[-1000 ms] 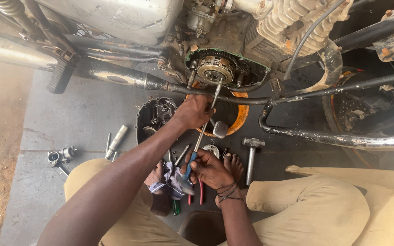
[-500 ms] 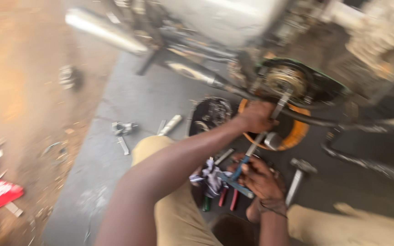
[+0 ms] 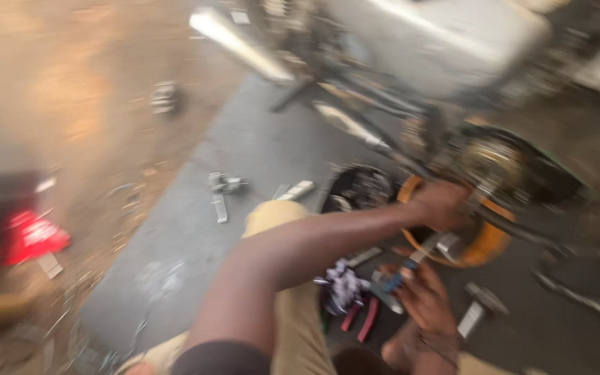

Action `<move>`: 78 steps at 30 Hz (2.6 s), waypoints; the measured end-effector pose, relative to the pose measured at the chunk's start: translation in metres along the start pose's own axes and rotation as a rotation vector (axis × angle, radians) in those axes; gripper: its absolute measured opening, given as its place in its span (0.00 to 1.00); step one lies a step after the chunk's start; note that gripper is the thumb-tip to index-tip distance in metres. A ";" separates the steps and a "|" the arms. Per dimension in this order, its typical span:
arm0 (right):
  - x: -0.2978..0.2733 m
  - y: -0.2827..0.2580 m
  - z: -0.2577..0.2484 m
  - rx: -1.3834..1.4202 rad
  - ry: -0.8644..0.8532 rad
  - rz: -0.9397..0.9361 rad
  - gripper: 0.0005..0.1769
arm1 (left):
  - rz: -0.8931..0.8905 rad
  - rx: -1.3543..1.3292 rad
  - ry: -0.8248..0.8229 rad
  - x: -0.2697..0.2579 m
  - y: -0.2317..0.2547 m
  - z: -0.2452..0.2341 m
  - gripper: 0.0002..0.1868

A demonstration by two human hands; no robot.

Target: The person works on the clutch assembly of a motorcycle engine, wiping internal components with a cloth, positioning a gear, and using a screwdriver-like tool to rotate or adjust parts within the assembly while sitting on the ground.

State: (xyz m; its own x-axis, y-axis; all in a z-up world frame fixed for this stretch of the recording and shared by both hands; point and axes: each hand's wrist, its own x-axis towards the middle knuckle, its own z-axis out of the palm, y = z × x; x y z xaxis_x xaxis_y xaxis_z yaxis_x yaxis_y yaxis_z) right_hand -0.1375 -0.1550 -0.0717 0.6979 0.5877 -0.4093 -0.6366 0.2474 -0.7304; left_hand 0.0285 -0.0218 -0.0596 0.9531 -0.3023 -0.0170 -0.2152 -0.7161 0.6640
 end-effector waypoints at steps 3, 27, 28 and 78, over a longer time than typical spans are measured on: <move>-0.014 0.005 0.008 -0.046 0.023 -0.080 0.25 | 0.020 -0.040 0.002 -0.009 -0.005 -0.004 0.24; -0.007 0.012 -0.002 0.158 -0.297 -0.150 0.14 | -0.041 -0.108 -0.089 -0.030 0.013 -0.032 0.39; -0.009 0.012 -0.004 0.101 -0.247 -0.132 0.14 | -0.006 -0.128 -0.044 -0.030 0.012 -0.032 0.38; 0.000 0.016 0.003 0.141 -0.242 -0.084 0.13 | -0.289 -0.367 -0.302 -0.039 0.059 -0.074 0.29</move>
State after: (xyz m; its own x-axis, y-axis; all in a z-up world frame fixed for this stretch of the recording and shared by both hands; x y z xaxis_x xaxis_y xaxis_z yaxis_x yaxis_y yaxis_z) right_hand -0.1489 -0.1486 -0.0822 0.6622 0.7234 -0.1954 -0.6311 0.3978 -0.6659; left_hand -0.0058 -0.0057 0.0360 0.8475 -0.3313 -0.4147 0.1856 -0.5470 0.8163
